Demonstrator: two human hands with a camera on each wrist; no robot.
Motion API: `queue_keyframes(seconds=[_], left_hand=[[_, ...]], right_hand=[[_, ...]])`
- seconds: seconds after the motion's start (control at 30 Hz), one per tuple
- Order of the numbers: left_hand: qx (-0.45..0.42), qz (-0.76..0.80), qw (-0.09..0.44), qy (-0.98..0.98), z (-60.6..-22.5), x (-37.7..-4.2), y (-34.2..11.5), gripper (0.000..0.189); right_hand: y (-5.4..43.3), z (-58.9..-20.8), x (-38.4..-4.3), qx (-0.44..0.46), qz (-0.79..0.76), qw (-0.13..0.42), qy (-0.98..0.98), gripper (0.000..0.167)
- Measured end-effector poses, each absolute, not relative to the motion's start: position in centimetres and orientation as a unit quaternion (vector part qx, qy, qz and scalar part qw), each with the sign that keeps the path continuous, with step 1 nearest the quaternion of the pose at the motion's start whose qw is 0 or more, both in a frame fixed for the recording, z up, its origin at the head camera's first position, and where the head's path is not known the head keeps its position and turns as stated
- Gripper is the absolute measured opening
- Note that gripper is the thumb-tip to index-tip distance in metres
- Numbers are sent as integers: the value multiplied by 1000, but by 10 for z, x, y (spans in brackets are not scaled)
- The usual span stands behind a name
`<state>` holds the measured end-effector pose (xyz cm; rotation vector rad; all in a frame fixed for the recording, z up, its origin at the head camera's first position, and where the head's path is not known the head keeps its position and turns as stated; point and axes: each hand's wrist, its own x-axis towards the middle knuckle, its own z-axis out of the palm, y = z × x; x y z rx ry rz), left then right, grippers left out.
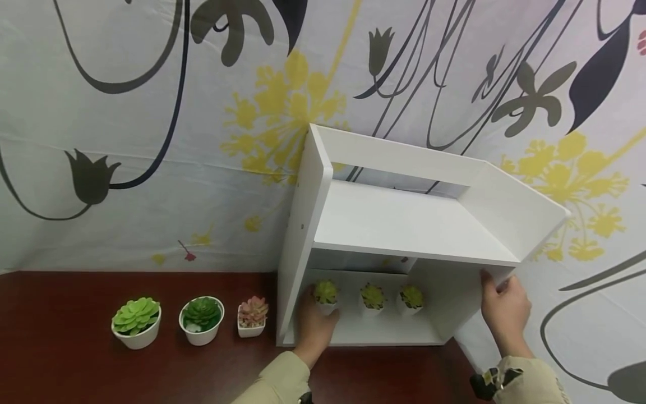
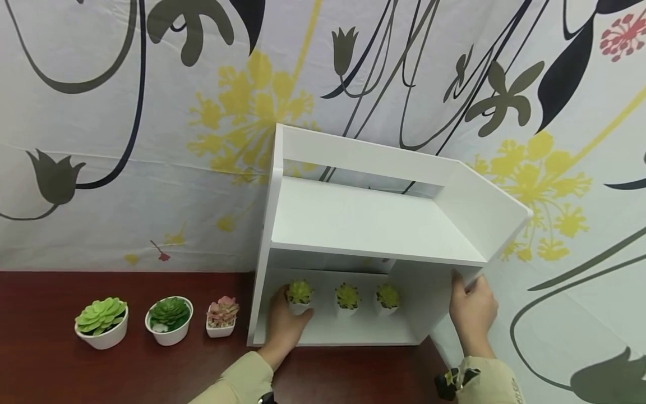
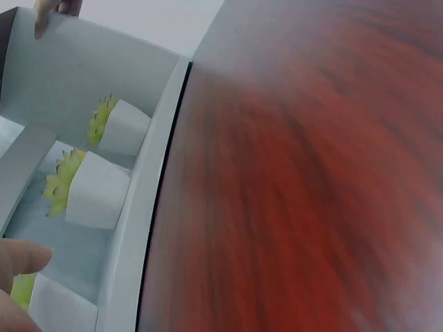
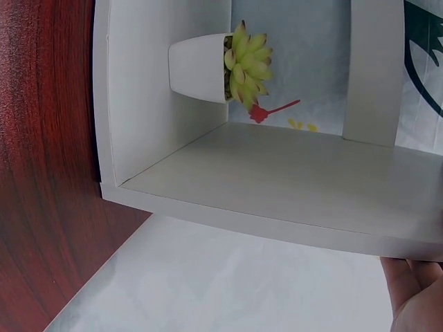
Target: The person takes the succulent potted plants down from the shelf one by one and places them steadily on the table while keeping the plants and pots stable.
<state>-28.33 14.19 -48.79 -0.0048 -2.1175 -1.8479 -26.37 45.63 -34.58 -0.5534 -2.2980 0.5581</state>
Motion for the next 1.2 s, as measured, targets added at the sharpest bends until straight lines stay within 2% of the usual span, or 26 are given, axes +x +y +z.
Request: queue_keyframes(seconds=[0.33,0.53,1.2], left_hand=[[23,-620,223,-752,-489,-288,149,54],[10,-604,227,-764,-496,-287,148,49],[-102,-679,35,-726,-487,-256,121,58]], right_hand=[[452,-347,-266,-216,225,339,-888,46],[450,-349,-267,-211,226,336,-890,47],[459,-346,-264,-220,211,340,-890,46]])
